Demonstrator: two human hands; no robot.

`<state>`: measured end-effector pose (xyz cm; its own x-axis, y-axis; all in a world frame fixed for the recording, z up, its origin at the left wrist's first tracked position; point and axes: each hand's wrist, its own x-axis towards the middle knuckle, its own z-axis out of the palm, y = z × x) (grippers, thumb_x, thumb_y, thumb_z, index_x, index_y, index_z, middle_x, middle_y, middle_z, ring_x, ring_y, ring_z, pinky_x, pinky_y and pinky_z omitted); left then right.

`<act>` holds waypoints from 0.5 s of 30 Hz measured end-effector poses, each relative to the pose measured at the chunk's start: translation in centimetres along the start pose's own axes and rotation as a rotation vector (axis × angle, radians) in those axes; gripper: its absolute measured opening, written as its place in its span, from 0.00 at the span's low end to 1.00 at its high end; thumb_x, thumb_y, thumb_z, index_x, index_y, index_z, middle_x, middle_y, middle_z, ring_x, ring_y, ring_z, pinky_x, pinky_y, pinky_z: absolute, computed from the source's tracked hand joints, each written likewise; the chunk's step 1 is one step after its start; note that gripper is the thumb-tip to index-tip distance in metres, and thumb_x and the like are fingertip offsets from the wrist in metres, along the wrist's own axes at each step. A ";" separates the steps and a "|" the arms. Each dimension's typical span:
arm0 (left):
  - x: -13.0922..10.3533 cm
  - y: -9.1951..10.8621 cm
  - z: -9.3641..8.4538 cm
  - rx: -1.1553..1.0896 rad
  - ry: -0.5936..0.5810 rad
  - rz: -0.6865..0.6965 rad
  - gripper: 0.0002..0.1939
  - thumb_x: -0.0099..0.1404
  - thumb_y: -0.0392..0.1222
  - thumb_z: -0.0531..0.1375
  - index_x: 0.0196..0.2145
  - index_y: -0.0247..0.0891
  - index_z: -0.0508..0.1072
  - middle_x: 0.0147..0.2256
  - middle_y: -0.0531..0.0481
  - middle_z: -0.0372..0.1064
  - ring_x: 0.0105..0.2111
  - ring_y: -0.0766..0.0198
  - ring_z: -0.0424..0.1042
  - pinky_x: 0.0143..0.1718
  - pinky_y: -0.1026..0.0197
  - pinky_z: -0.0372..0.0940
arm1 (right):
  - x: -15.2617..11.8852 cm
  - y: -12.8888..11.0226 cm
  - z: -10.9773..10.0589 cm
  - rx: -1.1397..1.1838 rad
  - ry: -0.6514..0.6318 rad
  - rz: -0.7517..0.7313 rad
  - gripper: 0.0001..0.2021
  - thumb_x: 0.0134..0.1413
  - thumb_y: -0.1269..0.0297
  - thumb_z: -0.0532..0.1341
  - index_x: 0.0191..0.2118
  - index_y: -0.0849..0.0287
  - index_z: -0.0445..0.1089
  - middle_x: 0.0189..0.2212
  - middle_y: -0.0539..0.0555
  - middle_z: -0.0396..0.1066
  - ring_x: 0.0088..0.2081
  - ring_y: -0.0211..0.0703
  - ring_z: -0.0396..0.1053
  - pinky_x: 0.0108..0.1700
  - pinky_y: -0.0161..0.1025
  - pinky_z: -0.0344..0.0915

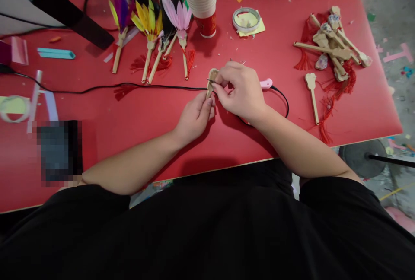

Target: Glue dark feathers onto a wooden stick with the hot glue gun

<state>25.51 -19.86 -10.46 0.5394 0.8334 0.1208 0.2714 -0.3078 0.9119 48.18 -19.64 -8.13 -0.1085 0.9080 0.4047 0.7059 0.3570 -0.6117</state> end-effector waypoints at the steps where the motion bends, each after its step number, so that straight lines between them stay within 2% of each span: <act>1: 0.0 0.0 0.0 0.007 -0.001 -0.001 0.29 0.94 0.70 0.48 0.45 0.46 0.70 0.30 0.52 0.73 0.30 0.57 0.75 0.39 0.53 0.68 | 0.1 0.2 0.0 -0.005 -0.011 0.020 0.10 0.75 0.60 0.74 0.39 0.48 0.76 0.38 0.56 0.81 0.48 0.62 0.84 0.58 0.63 0.84; 3: 0.1 0.0 0.0 0.007 -0.003 -0.002 0.31 0.93 0.72 0.47 0.44 0.46 0.69 0.30 0.52 0.73 0.30 0.57 0.75 0.39 0.53 0.68 | 0.3 0.7 0.1 0.002 -0.008 0.042 0.10 0.75 0.56 0.75 0.40 0.47 0.78 0.39 0.56 0.82 0.51 0.64 0.84 0.61 0.64 0.84; 6: 0.3 0.0 0.0 -0.052 -0.005 -0.014 0.32 0.92 0.75 0.48 0.43 0.46 0.68 0.29 0.53 0.71 0.28 0.58 0.72 0.37 0.54 0.67 | 0.5 1.2 0.1 0.060 0.010 0.053 0.11 0.76 0.53 0.75 0.40 0.46 0.78 0.39 0.56 0.82 0.49 0.63 0.83 0.60 0.64 0.85; 11: 0.6 -0.4 0.3 -0.219 0.018 -0.058 0.33 0.88 0.79 0.52 0.42 0.47 0.68 0.26 0.55 0.67 0.24 0.60 0.66 0.32 0.55 0.62 | 0.5 0.7 -0.5 0.123 0.079 0.078 0.10 0.77 0.47 0.75 0.45 0.44 0.81 0.39 0.57 0.81 0.49 0.63 0.83 0.57 0.64 0.86; 15: 0.5 -0.5 0.4 -0.230 0.037 -0.069 0.33 0.88 0.79 0.54 0.42 0.46 0.68 0.26 0.55 0.66 0.25 0.60 0.65 0.33 0.54 0.60 | 0.6 0.4 -0.7 0.122 0.038 0.059 0.10 0.76 0.47 0.76 0.46 0.44 0.82 0.39 0.58 0.82 0.50 0.65 0.83 0.59 0.64 0.86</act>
<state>25.94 -19.48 -10.97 0.4948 0.8665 0.0659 0.1154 -0.1407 0.9833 48.82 -19.14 -7.67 -0.0411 0.9201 0.3895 0.6195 0.3293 -0.7126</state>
